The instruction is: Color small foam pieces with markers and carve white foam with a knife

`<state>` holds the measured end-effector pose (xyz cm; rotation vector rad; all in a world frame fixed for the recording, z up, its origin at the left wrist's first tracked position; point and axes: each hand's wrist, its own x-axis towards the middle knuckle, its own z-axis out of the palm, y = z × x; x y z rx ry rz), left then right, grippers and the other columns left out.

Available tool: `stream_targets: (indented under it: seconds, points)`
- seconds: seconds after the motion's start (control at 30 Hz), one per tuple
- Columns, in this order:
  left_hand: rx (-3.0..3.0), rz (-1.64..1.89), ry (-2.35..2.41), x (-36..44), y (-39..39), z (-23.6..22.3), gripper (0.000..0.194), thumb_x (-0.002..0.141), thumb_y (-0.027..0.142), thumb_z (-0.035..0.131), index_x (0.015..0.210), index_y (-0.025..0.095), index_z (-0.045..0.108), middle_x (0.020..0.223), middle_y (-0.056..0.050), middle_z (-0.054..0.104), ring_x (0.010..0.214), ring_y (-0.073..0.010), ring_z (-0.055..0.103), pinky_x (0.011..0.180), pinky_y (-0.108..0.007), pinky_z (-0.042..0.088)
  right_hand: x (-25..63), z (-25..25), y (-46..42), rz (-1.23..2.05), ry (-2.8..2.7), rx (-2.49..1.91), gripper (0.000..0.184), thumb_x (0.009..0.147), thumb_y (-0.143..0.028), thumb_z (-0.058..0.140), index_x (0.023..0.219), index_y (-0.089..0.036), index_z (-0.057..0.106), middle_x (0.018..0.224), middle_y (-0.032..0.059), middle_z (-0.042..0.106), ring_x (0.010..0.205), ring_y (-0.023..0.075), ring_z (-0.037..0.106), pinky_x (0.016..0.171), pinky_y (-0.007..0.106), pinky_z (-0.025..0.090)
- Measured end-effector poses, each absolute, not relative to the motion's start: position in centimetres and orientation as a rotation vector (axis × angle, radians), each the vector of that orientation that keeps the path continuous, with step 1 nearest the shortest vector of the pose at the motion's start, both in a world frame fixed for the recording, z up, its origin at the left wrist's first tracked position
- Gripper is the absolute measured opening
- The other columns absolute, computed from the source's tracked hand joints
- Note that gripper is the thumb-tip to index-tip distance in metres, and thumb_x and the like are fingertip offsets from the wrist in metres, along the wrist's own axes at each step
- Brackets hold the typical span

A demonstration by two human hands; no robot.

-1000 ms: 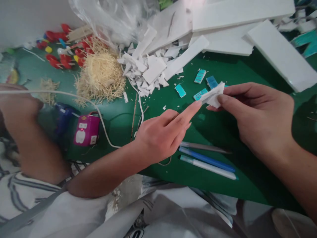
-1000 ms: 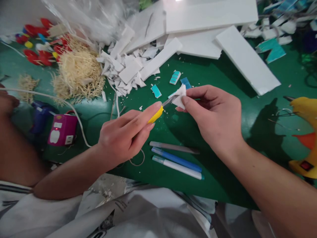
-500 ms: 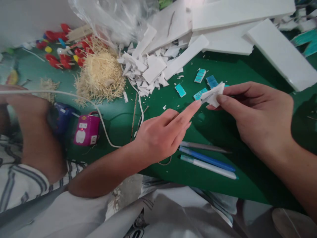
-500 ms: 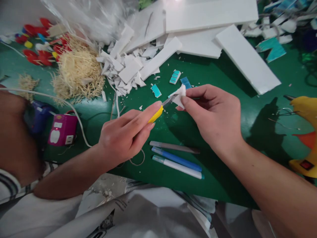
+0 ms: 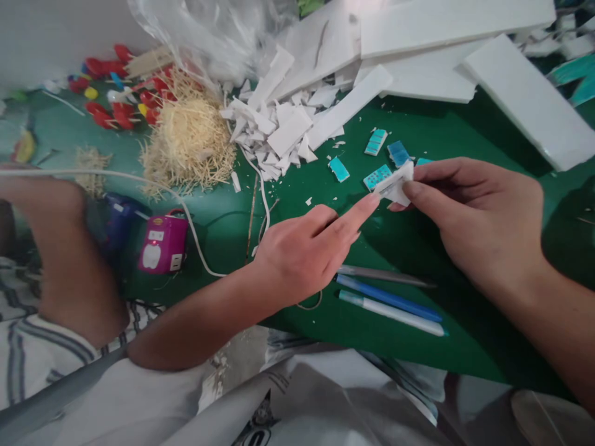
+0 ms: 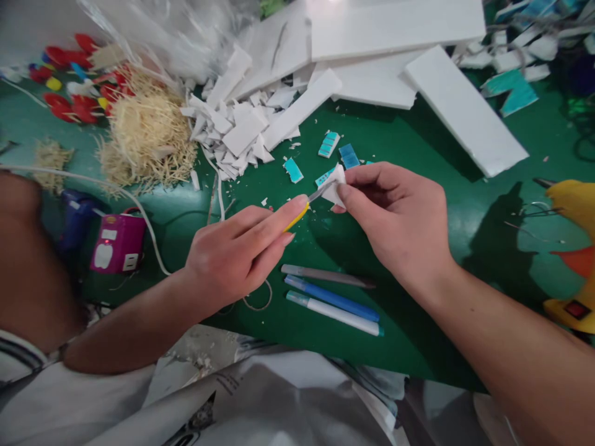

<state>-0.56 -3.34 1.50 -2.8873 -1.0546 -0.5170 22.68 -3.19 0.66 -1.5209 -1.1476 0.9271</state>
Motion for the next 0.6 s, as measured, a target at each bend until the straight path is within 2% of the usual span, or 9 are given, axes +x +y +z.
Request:
stream_targets:
  seconds: [0.2, 0.4, 0.6]
  points:
    - [-2.768, -0.314, -0.999, -0.70, -3.28, 2.11, 0.048, 0.111, 0.021, 0.052, 0.156, 0.035, 0.064, 0.091, 0.003, 0.074, 0.065, -0.0077, 0.064, 0.061, -0.020, 0.049, 23.03, 0.35, -3.31, 0.945, -1.205, -1.495, 0.017, 0.089, -0.015, 0.077, 0.085, -0.031, 0.083, 0.080, -0.0065, 0.082, 0.070, 0.0164, 0.080, 0.069, 0.032, 0.070]
    - [-2.763, -0.348, -0.984, -0.91, -3.17, 2.02, 0.050, 0.110, 0.018, 0.054, 0.156, 0.035, 0.064, 0.092, 0.002, 0.074, 0.068, -0.0096, 0.065, 0.065, -0.023, 0.052, 22.70, 0.86, -2.88, 0.986, -1.106, -1.481, 0.015, 0.081, -0.013, 0.078, 0.076, -0.028, 0.082, 0.070, -0.0063, 0.079, 0.061, 0.0137, 0.075, 0.061, 0.027, 0.066]
    - [-2.821, -0.462, -0.995, -0.95, -3.42, 1.80, 0.050, 0.109, 0.016, 0.056, 0.157, 0.028, 0.061, 0.098, 0.001, 0.074, 0.073, -0.0086, 0.068, 0.069, -0.022, 0.056, 22.63, 0.84, -2.98, 0.932, -1.100, -1.527, 0.013, 0.081, -0.014, 0.077, 0.077, -0.025, 0.081, 0.071, -0.0041, 0.079, 0.063, 0.0140, 0.076, 0.066, 0.030, 0.066]
